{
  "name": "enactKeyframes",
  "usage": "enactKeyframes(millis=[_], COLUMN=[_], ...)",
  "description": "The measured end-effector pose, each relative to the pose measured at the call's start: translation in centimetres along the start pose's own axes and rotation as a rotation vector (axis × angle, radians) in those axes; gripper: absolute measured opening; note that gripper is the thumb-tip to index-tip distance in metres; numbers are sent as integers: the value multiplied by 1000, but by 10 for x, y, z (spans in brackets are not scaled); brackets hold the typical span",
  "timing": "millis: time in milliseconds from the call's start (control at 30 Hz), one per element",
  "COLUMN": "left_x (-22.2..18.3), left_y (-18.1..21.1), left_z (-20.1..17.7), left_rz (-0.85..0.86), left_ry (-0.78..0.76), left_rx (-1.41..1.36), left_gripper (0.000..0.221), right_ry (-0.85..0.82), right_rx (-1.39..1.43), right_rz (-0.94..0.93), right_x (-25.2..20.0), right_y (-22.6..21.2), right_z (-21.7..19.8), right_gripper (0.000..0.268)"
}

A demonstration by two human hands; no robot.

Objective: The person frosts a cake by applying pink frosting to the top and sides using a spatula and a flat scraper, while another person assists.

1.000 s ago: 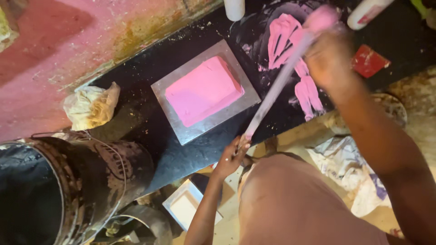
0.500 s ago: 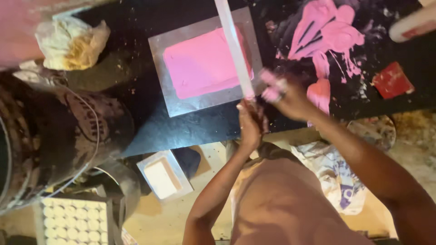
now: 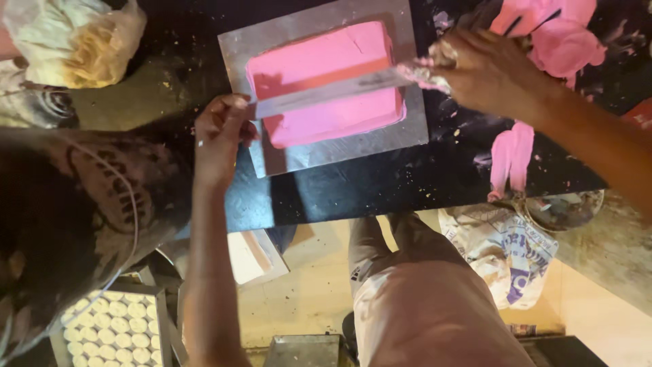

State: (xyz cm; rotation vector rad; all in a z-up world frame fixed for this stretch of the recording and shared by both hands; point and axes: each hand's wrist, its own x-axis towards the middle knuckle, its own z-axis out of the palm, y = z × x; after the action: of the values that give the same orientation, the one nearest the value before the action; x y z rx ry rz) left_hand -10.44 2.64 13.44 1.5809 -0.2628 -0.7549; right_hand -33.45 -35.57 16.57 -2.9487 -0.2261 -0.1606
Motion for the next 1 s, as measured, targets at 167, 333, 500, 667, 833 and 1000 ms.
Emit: enactKeyframes(millis=[167,333,500,667,833,1000], left_x=[70,114,117,118,104,90], left_y=[-31,-55,-52,-51,-50,-49], left_z=[-16,-18,-17,-16,-19,-17], left_rz=[38,454,443,307,297,259], left_ry=[-35,15,-8,-13,-37,-21], left_rx=[187,456,439,324,296,284], left_gripper=[12,34,42,43,45,48], right_ry=[13,-148,-193,-53,-158,-116], right_rx=[-74,22,71,233,169,254], right_rz=[-162,69,44,-9,2,-7], right_x=[39,53,41,43,42,36], right_y=[52,88,112,108,94,71], right_z=[41,85,107,108,86,74], right_gripper=[21,40,35,25,43,40])
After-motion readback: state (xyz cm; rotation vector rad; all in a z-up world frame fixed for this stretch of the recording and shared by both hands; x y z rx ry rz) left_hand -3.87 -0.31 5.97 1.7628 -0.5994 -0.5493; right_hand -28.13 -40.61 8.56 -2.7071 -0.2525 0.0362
